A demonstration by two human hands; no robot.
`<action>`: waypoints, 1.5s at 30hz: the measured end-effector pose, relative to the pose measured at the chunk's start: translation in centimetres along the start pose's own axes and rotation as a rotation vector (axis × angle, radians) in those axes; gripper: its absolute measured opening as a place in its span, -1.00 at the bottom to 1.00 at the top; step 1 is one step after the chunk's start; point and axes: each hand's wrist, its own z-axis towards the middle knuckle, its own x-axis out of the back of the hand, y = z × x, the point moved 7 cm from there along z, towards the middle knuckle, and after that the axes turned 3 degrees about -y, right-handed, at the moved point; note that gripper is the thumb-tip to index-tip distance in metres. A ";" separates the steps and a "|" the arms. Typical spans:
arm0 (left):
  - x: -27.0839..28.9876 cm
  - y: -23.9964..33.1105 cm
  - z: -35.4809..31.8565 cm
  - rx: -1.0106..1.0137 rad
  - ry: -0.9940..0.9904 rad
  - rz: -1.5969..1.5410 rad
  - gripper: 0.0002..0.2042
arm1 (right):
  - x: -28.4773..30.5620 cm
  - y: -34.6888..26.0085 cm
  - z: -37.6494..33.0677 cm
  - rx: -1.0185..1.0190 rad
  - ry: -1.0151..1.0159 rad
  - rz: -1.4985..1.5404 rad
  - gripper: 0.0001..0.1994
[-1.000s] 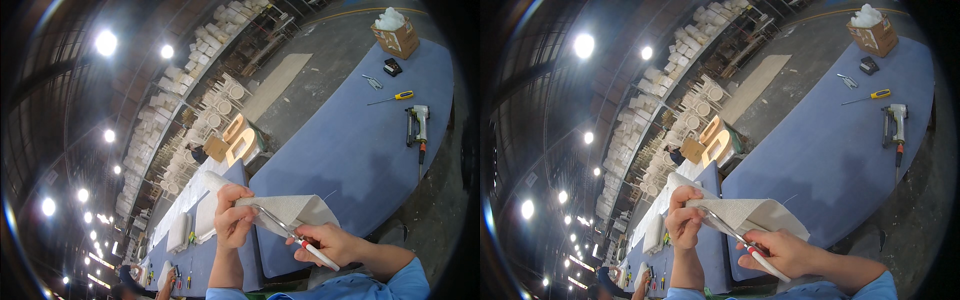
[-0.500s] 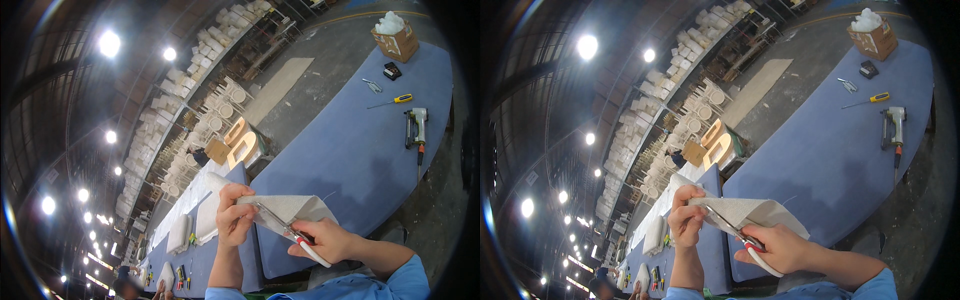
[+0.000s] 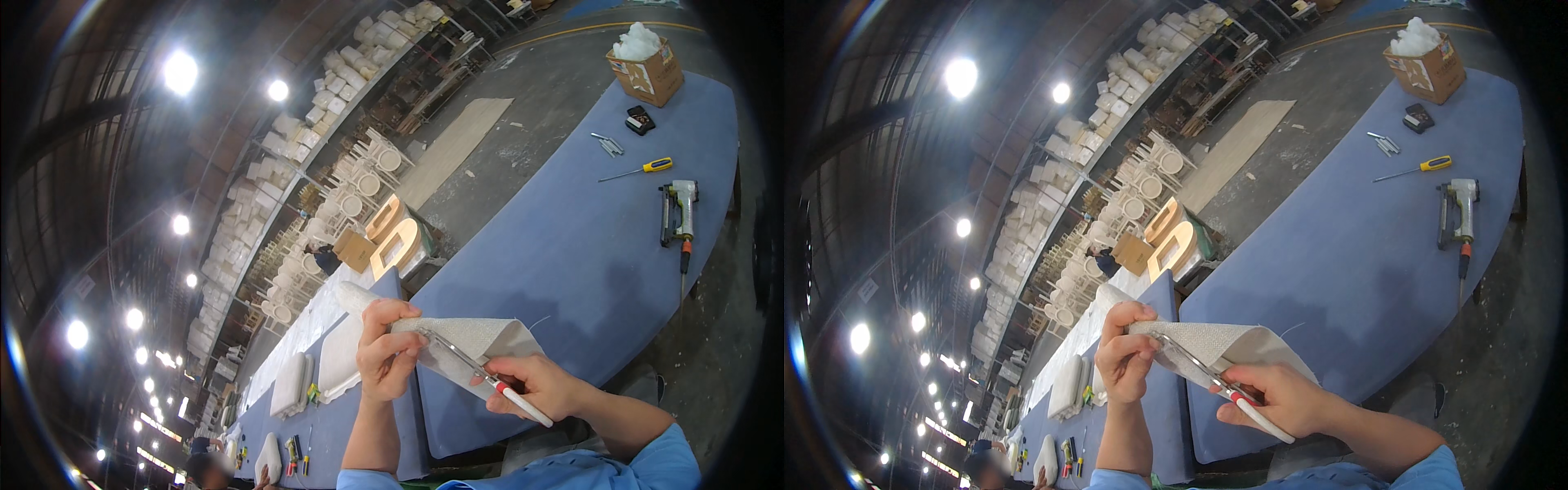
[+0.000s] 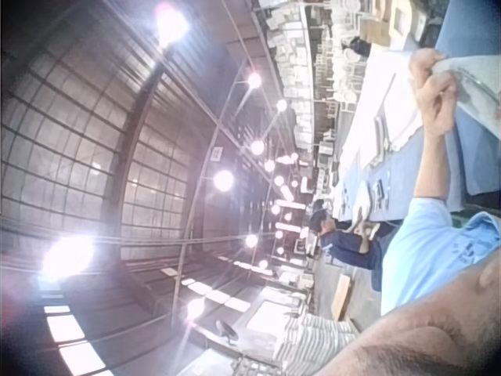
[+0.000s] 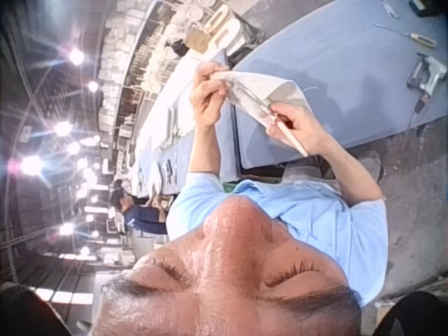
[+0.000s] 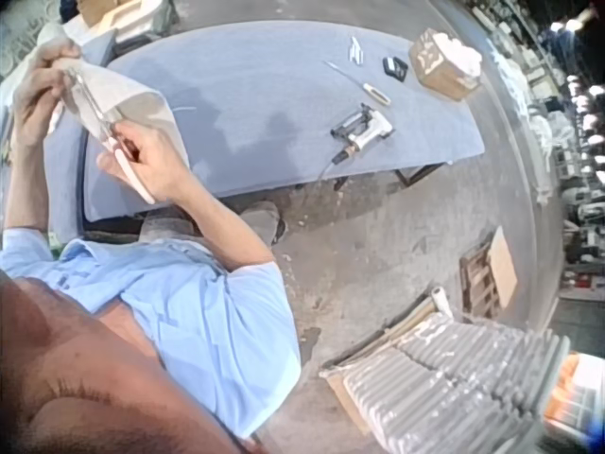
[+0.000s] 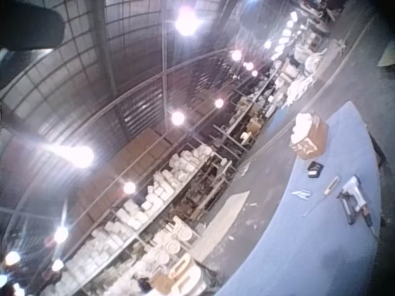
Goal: The person uses a utility knife to trim the edges of a white fabric-covered cushion on a workbench, then switches to scissors to trim the fabric along the sides and corners. The person stacks the finished cushion with others and continues trimming another cushion.
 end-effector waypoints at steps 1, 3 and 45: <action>0.1 -0.1 -0.1 -0.006 -0.007 0.006 -0.86 | -0.1 0.2 -0.2 -0.032 -0.008 0.015 -0.56; 0.0 -0.2 -0.1 -0.007 -0.014 0.006 -0.84 | -0.1 0.3 -0.4 -0.077 -0.017 0.021 -0.55; -0.2 -0.4 0.8 0.095 0.000 -0.023 -0.79 | -1.1 1.6 -0.4 0.103 0.043 0.252 -0.55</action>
